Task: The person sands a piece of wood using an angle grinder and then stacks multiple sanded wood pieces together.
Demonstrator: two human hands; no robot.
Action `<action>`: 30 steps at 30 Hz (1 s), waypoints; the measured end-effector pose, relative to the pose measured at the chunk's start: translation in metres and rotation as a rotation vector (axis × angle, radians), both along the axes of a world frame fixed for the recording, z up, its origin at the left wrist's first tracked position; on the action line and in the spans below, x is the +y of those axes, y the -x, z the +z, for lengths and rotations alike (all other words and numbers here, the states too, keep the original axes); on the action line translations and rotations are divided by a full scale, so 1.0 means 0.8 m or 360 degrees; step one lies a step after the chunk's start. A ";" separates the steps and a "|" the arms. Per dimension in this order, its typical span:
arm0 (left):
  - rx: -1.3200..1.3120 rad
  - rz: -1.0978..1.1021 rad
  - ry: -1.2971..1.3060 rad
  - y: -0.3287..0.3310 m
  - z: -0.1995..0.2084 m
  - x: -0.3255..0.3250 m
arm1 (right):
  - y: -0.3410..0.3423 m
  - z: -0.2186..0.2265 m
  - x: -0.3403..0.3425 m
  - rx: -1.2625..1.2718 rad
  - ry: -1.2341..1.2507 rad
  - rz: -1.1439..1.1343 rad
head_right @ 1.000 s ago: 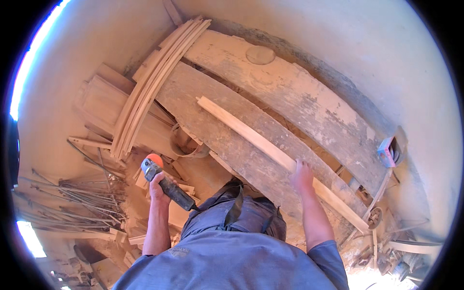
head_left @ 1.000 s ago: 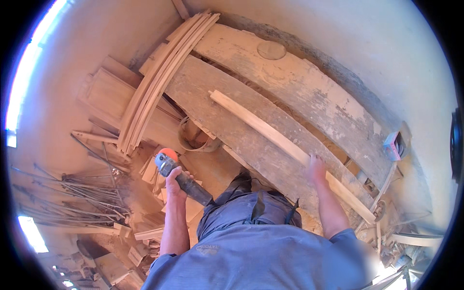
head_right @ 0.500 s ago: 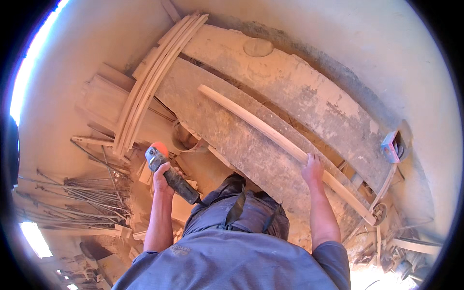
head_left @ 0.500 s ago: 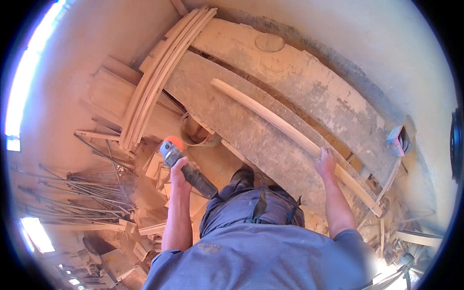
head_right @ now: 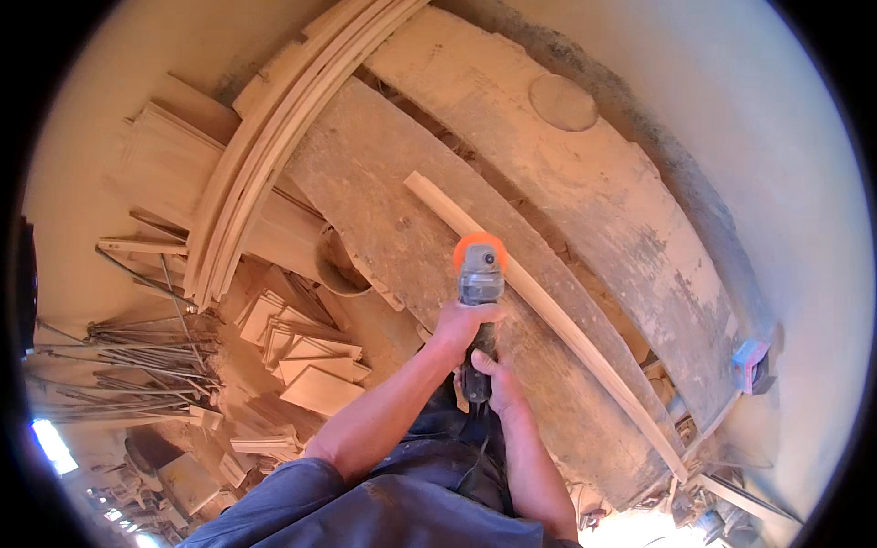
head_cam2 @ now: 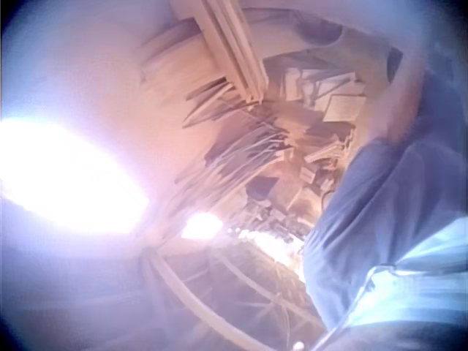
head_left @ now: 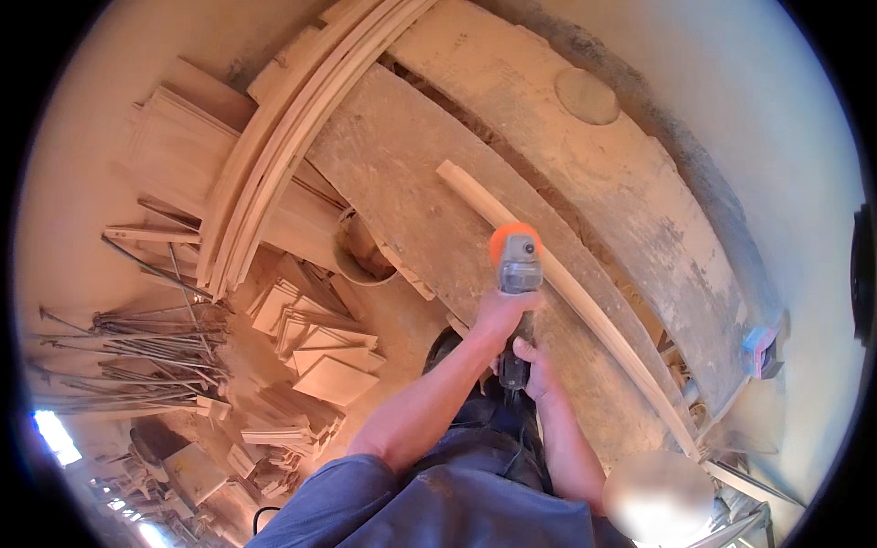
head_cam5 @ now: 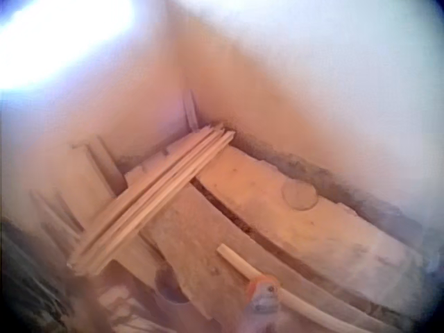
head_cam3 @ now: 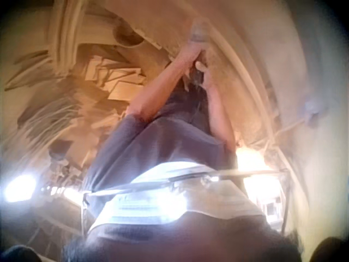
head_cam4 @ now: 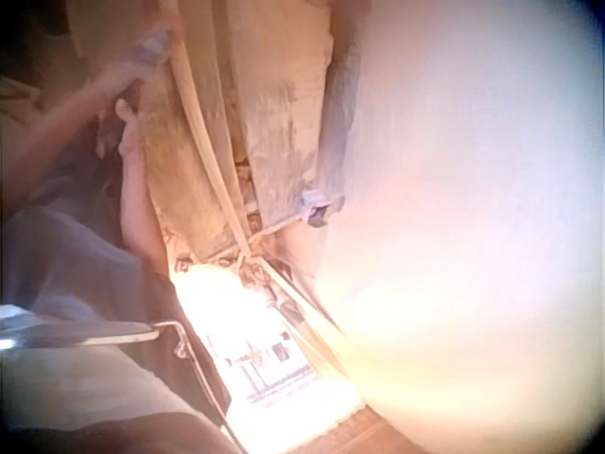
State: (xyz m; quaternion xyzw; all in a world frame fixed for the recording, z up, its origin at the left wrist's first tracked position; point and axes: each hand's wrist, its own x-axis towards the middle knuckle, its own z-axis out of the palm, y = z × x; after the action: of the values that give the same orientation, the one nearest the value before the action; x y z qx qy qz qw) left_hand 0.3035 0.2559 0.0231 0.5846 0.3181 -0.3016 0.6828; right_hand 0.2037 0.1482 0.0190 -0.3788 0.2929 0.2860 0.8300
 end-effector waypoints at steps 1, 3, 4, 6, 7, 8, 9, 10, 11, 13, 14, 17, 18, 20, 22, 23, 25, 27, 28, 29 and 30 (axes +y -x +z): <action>0.0008 0.0015 0.0043 -0.018 -0.001 0.006 | -0.021 0.000 0.011 0.0052 0.0027 -0.0071; 0.0008 0.0044 0.0124 -0.055 0.000 0.021 | -0.061 -0.003 0.031 0.0105 0.0097 -0.0088; -0.0043 -0.0022 0.0216 -0.070 -0.022 0.036 | -0.081 -0.005 0.040 0.0110 0.0140 -0.0030; 0.0055 -0.0126 0.0155 -0.112 -0.016 0.058 | -0.114 -0.013 0.064 0.0117 0.0126 -0.0093; 0.0103 -0.0177 0.0124 -0.131 -0.009 0.068 | -0.129 -0.015 0.076 0.0135 0.0132 -0.0091; 0.0110 -0.0150 0.0144 -0.145 -0.001 0.081 | -0.145 -0.008 0.088 0.0152 0.0129 -0.0079; 0.0113 -0.0134 0.0170 -0.160 0.005 0.091 | -0.162 -0.002 0.098 0.0165 0.0133 -0.0079; 0.0117 -0.0118 0.0196 -0.170 0.007 0.098 | -0.176 0.008 0.106 0.0131 0.0128 -0.0041; 0.0126 -0.0103 0.0184 -0.175 0.009 0.102 | -0.181 0.005 0.111 0.0129 0.0115 -0.0032; 0.0146 -0.0076 0.0159 -0.180 0.009 0.108 | -0.184 -0.001 0.115 0.0125 0.0090 -0.0018; 0.0139 -0.0079 0.0115 -0.181 0.006 0.110 | -0.186 0.001 0.115 0.0111 0.0091 -0.0002; 0.0155 -0.0039 0.0068 -0.178 -0.002 0.115 | -0.187 0.005 0.115 0.0086 0.0053 0.0048; 0.0186 0.0009 0.0109 -0.183 -0.003 0.117 | -0.192 0.002 0.116 0.0087 0.0012 0.0069; 0.0202 0.0030 0.0163 -0.188 -0.009 0.122 | -0.197 -0.002 0.120 0.0104 0.0002 0.0092; 0.0170 -0.0023 0.0193 -0.185 -0.017 0.122 | -0.193 -0.003 0.123 0.0135 0.0063 0.0098; 0.0155 -0.0057 0.0187 -0.179 -0.022 0.117 | -0.187 -0.005 0.119 0.0155 0.0087 0.0098; 0.0122 -0.0127 0.0172 -0.160 -0.029 0.101 | -0.166 -0.006 0.110 0.0194 0.0133 0.0097; 0.0135 -0.0137 0.0168 -0.138 -0.012 0.081 | -0.145 0.004 0.093 0.0242 0.0158 0.0063; 0.0142 -0.0144 0.0164 -0.128 -0.007 0.072 | -0.135 0.007 0.085 0.0266 0.0169 0.0044; 0.0133 -0.0169 0.0150 -0.117 -0.007 0.064 | -0.122 0.006 0.079 0.0262 0.0174 0.0025; 0.0126 -0.0197 0.0135 -0.106 -0.009 0.056 | -0.108 0.002 0.073 0.0260 0.0178 0.0003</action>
State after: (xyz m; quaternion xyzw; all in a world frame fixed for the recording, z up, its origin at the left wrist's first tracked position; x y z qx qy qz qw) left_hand 0.3881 0.3006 0.0158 0.5612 0.2949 -0.3793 0.6739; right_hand 0.2901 0.2065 0.0208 -0.4003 0.3747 0.2998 0.7807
